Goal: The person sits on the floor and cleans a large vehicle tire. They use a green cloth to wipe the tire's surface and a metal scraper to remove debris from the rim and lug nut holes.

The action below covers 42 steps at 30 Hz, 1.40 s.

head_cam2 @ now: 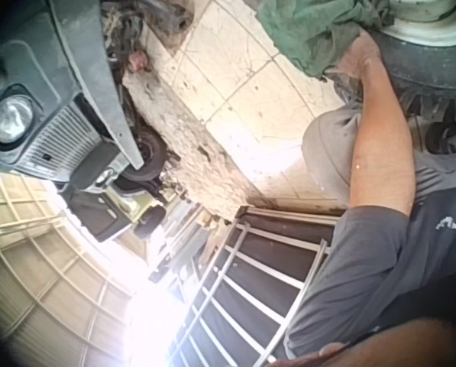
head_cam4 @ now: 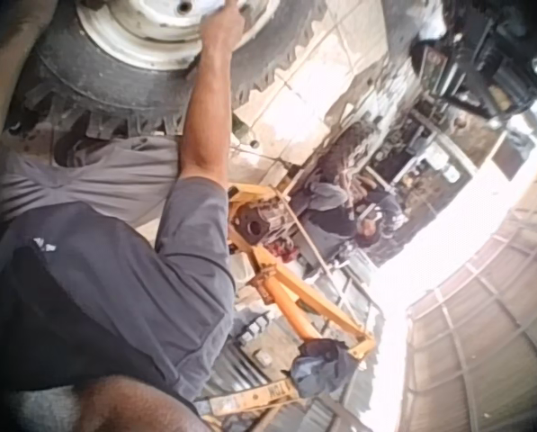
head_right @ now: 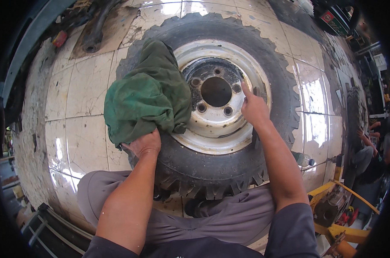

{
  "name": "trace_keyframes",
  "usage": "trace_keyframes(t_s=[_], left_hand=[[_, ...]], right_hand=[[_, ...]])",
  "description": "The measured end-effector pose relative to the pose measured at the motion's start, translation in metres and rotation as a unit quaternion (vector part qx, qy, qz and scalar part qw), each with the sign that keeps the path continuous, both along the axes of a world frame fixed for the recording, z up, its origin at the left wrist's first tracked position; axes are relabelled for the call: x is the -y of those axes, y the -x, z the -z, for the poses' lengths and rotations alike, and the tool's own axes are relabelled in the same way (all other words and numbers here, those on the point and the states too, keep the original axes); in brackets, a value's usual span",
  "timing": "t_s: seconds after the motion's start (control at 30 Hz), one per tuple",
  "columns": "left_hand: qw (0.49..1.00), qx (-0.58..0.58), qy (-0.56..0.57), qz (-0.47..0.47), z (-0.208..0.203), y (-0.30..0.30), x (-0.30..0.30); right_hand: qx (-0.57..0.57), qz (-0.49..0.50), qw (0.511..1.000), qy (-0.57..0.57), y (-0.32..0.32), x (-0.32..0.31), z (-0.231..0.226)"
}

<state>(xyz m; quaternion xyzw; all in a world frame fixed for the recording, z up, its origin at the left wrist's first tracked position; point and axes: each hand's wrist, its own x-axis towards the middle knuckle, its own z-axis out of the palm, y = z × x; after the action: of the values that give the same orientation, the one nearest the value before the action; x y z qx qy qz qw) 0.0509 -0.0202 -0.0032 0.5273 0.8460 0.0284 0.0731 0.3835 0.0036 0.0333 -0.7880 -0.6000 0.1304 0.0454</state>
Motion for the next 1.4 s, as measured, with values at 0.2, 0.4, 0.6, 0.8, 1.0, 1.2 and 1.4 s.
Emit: trace_keyframes(t_s=[0.2, 0.4, 0.6, 0.8, 1.0, 1.2, 1.4], left_hand=[[1.000, 0.014, -0.010, -0.001, 0.003, -0.003, -0.001], [1.000, 0.013, 0.026, -0.004, -0.008, -0.002, 0.000], [1.000, 0.017, 0.015, -0.007, -0.008, -0.001, 0.000], [1.000, 0.019, 0.013, -0.004, -0.005, -0.004, -0.001], [0.999, 0.028, 0.021, -0.001, -0.012, -0.006, -0.003], [1.000, -0.003, 0.016, -0.005, -0.005, 0.000, 0.001], [1.000, 0.009, 0.014, -0.007, -0.003, -0.002, 0.000]], right_hand=[[0.014, -0.008, 1.000, 0.020, -0.007, 0.001, 0.004], [0.004, -0.009, 1.000, -0.029, 0.000, -0.001, -0.005], [0.003, 0.009, 1.000, -0.008, 0.010, 0.001, -0.013], [-0.004, -0.001, 1.000, 0.002, -0.001, 0.000, -0.006], [0.010, 0.005, 1.000, 0.008, -0.008, 0.001, -0.001], [-0.012, 0.028, 1.000, -0.002, 0.011, -0.002, -0.019], [-0.039, 0.004, 0.999, -0.035, 0.001, 0.001, -0.015]])
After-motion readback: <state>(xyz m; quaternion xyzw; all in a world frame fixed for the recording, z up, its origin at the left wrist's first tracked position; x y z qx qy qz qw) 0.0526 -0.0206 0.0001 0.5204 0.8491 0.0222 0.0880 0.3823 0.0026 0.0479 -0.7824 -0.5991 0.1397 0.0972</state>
